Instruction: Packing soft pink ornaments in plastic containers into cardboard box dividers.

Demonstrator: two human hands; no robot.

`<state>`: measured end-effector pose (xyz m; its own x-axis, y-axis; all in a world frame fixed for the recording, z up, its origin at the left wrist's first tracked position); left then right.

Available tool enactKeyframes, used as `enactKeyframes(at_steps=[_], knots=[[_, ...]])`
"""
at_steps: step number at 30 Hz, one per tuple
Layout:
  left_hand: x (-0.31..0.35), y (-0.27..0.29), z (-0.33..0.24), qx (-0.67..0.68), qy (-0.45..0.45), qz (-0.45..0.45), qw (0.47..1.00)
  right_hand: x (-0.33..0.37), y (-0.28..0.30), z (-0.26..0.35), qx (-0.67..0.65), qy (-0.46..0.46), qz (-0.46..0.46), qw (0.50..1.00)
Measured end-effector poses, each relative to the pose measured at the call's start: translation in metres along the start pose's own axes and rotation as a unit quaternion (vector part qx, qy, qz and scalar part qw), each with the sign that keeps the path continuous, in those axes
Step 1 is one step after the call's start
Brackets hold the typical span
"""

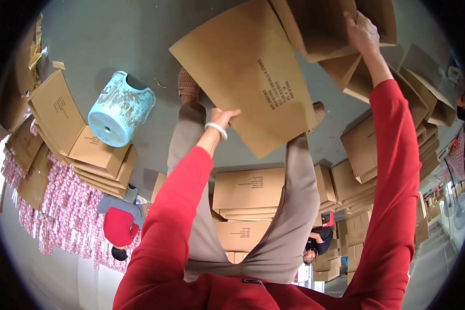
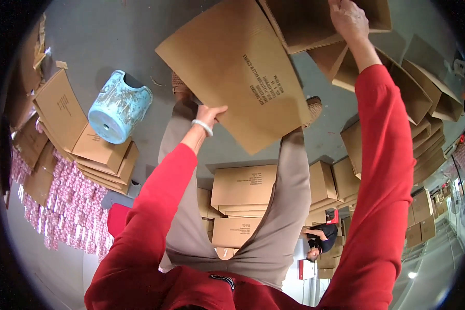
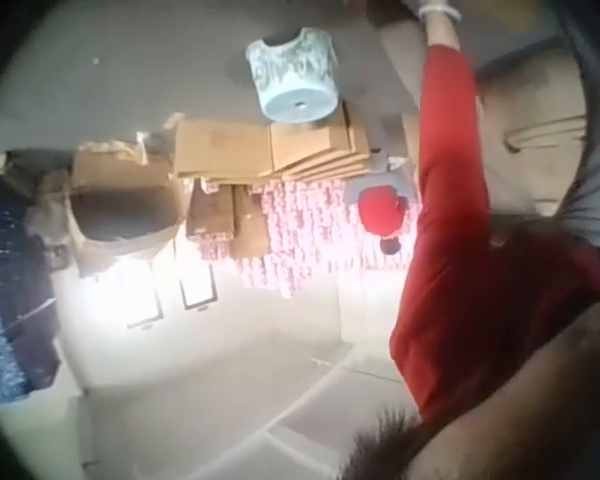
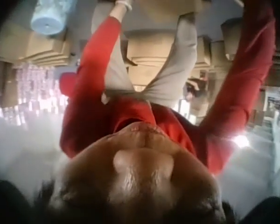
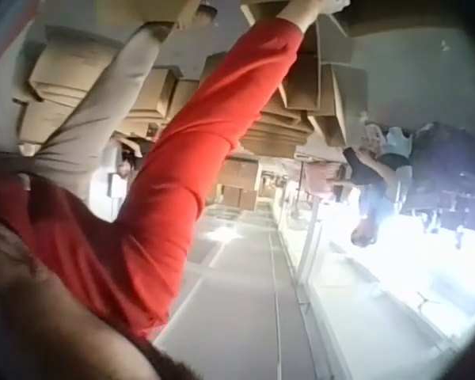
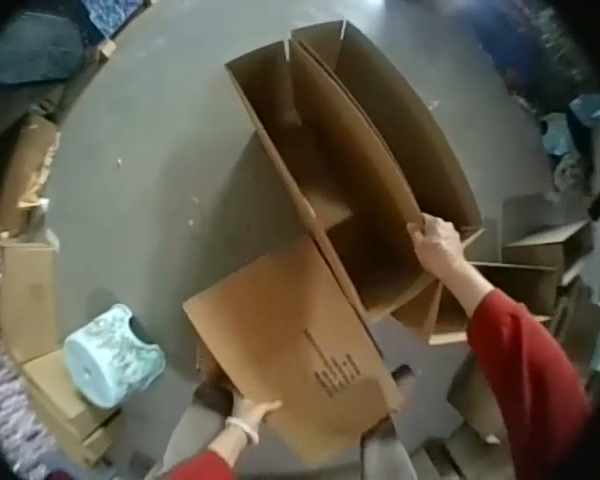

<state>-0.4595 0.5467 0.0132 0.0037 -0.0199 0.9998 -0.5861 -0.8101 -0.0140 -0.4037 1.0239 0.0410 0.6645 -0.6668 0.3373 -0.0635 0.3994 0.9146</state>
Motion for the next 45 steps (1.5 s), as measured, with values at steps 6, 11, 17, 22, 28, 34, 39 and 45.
enactKeyframes(at_steps=[6,11,17,22,28,34,39,45], knots=[[0.095,0.028,-0.083,-0.157,-0.309,-0.176,0.922,0.098,-0.05,0.018,-0.092,-0.116,-0.021,0.989],[0.106,0.016,-0.197,-0.206,-0.445,-0.198,0.849,0.196,-0.116,0.042,-0.15,-0.186,-0.076,0.968],[0.047,-0.037,-0.264,-0.514,-0.468,-0.167,0.699,0.217,-0.12,0.127,-0.23,-0.199,-0.042,0.952],[-0.005,-0.072,-0.251,-0.509,-0.455,-0.164,0.713,0.253,-0.149,0.187,-0.359,-0.221,0.113,0.9],[-0.004,-0.04,-0.221,-0.54,-0.39,-0.106,0.738,0.257,-0.094,0.146,-0.257,-0.273,-0.309,0.874],[-0.044,-0.014,-0.24,-0.54,-0.329,-0.225,0.741,0.214,-0.173,0.039,-0.409,-0.417,-0.2,0.786],[-0.041,0.06,-0.259,-0.493,-0.396,-0.16,0.758,0.154,-0.152,0.139,-0.464,-0.106,-0.181,0.861],[-0.053,0.18,-0.251,-0.379,-0.333,-0.168,0.847,0.142,-0.119,0.148,-0.487,-0.005,0.176,0.856]])
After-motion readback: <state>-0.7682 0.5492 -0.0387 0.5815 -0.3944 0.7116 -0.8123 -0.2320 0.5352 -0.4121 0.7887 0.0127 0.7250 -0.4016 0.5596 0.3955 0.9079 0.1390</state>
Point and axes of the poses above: each hand's wrist, its own x-axis away from the middle knuckle, its own y-axis out of the back of the hand, z = x × y, the point moved 1 cm from there along -x, towards the middle knuckle, and after that the axes turned 10 degrees about y, right-handed, at the moved point
